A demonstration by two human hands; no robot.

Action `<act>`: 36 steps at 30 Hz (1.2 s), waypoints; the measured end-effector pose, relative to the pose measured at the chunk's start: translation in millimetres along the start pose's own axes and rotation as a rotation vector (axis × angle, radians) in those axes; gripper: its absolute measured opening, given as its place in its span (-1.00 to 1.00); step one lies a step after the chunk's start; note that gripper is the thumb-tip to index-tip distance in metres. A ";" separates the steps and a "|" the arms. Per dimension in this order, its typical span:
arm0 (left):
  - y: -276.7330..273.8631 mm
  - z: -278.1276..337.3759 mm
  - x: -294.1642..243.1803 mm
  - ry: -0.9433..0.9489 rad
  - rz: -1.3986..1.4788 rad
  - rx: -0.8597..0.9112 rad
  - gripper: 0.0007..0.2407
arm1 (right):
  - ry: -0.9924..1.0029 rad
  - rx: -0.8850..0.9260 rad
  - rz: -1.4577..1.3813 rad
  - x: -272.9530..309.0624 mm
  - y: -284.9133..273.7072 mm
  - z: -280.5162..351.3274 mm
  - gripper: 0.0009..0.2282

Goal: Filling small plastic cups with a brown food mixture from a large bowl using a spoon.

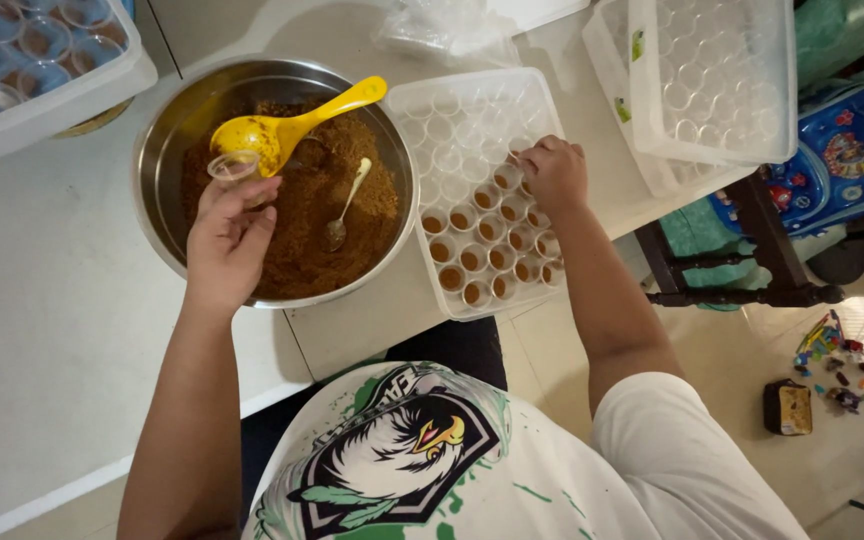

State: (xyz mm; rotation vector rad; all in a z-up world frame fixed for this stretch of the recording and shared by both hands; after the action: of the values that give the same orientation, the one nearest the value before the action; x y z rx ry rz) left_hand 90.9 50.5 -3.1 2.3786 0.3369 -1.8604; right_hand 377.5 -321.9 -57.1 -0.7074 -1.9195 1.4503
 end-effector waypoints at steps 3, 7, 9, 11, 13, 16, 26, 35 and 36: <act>0.3 0.5 -4.7 -0.001 0.000 -0.003 -0.71 | -0.032 -0.029 0.000 -1.4 -0.8 0.0 -0.92; 0.9 -0.8 -7.4 -0.036 -0.042 0.000 -0.70 | 0.013 0.022 0.019 -7.5 3.9 -4.0 -0.92; 1.4 -1.0 -8.6 -0.042 -0.046 0.004 -0.72 | -0.020 0.024 0.024 -6.7 6.0 -3.8 -0.93; 1.4 -1.0 -9.0 -0.047 -0.051 0.003 -0.72 | -0.018 0.036 0.025 -6.6 5.7 -4.2 -0.93; 1.1 -0.8 -7.8 -0.052 -0.056 0.001 -0.72 | -0.017 0.048 0.025 -5.6 5.0 -4.9 -0.92; 0.8 -0.5 -5.6 -0.048 -0.047 0.001 -0.73 | 0.022 0.105 0.012 -7.8 8.5 -6.1 -0.92; 1.8 -2.6 -7.8 -0.082 -0.014 0.002 -0.74 | 0.047 0.215 0.079 -15.1 14.9 -11.1 -0.91; 1.7 -2.8 -9.0 -0.078 -0.007 0.000 -0.75 | 0.306 0.078 -0.060 -82.5 -22.5 -27.9 -0.90; 1.4 -3.2 -8.4 -0.074 -0.009 -0.002 -0.74 | 0.207 0.064 0.047 -82.1 -20.3 -35.3 -0.91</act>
State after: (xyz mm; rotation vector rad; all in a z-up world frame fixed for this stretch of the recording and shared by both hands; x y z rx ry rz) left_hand 92.3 48.9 5.8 2.3035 0.3424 -1.9452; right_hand 457.3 -364.8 -43.3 -0.8428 -1.7020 1.4012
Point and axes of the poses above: each hand's wrist, its own z-axis away from the middle knuckle, its own y-axis out of the palm, x = y × z, the point moved 10 cm from there along -z, towards the middle knuckle, and after that the axes turned 9 degrees about x, right-handed, at the moved point
